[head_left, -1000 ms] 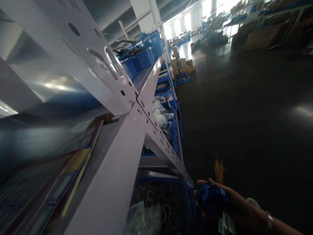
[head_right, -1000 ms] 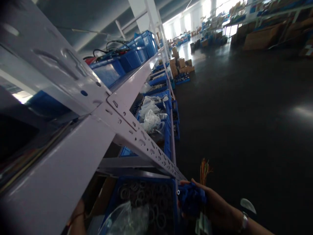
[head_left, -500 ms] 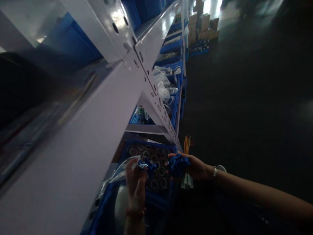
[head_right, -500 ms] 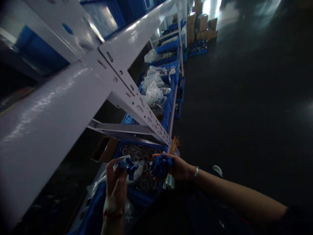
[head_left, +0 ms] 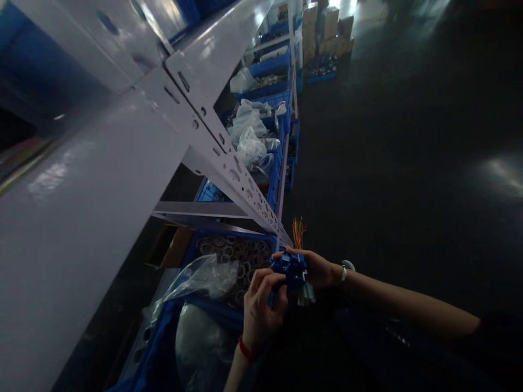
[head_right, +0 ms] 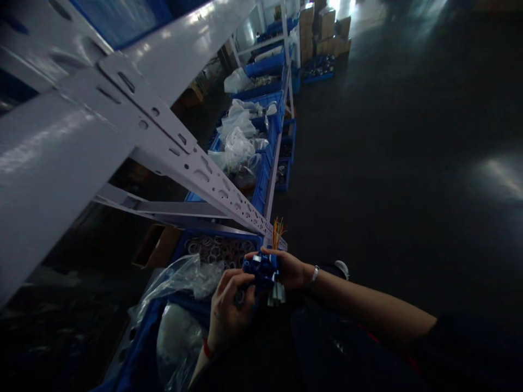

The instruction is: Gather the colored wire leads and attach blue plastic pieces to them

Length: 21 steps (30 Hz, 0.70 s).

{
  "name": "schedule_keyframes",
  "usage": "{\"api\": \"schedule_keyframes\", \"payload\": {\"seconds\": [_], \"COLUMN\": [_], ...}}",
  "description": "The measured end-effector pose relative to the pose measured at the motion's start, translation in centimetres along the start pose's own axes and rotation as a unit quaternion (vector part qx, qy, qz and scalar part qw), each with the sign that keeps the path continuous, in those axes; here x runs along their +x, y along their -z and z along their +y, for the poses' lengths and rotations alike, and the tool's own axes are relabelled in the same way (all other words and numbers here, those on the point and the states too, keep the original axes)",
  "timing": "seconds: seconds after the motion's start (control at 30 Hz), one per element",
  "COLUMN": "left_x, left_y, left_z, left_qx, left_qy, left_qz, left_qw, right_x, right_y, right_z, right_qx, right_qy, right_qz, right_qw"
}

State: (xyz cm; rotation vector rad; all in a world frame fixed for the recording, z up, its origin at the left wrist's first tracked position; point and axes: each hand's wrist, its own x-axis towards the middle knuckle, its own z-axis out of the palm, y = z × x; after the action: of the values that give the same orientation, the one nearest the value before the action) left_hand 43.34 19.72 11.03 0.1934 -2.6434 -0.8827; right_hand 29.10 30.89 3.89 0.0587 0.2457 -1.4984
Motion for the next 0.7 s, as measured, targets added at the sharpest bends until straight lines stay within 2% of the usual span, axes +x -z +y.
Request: {"api": "schedule_keyframes", "payload": {"seconds": [0.2,0.37,0.57,0.7], "left_x": [1.3,4.6,10.8,14.5], "left_y": [-2.5,-5.4,-10.7,-15.5], "left_z": [0.9,2.5,7.4,11.4], "left_qx": [-0.024,-0.034,-0.078,-0.109], "left_qy": [-0.025,-0.021,-0.039,-0.032], "left_qz": [-0.018,-0.030,-0.106,-0.107], "left_qw": [0.999,0.999,0.991,0.988], "right_x": [-3.2,-6.7,-12.9,-18.3], "right_y": [0.9,2.4,5.1,6.2], "right_z": [-1.7,-4.1,-8.3,-11.9], "right_qx": [0.013,0.029,0.050,0.065], "right_qy": [0.020,0.060,0.123,0.171], "right_qz": [0.000,-0.024,-0.017,-0.005], "right_qw": [1.000,0.997,0.991,0.983]}}
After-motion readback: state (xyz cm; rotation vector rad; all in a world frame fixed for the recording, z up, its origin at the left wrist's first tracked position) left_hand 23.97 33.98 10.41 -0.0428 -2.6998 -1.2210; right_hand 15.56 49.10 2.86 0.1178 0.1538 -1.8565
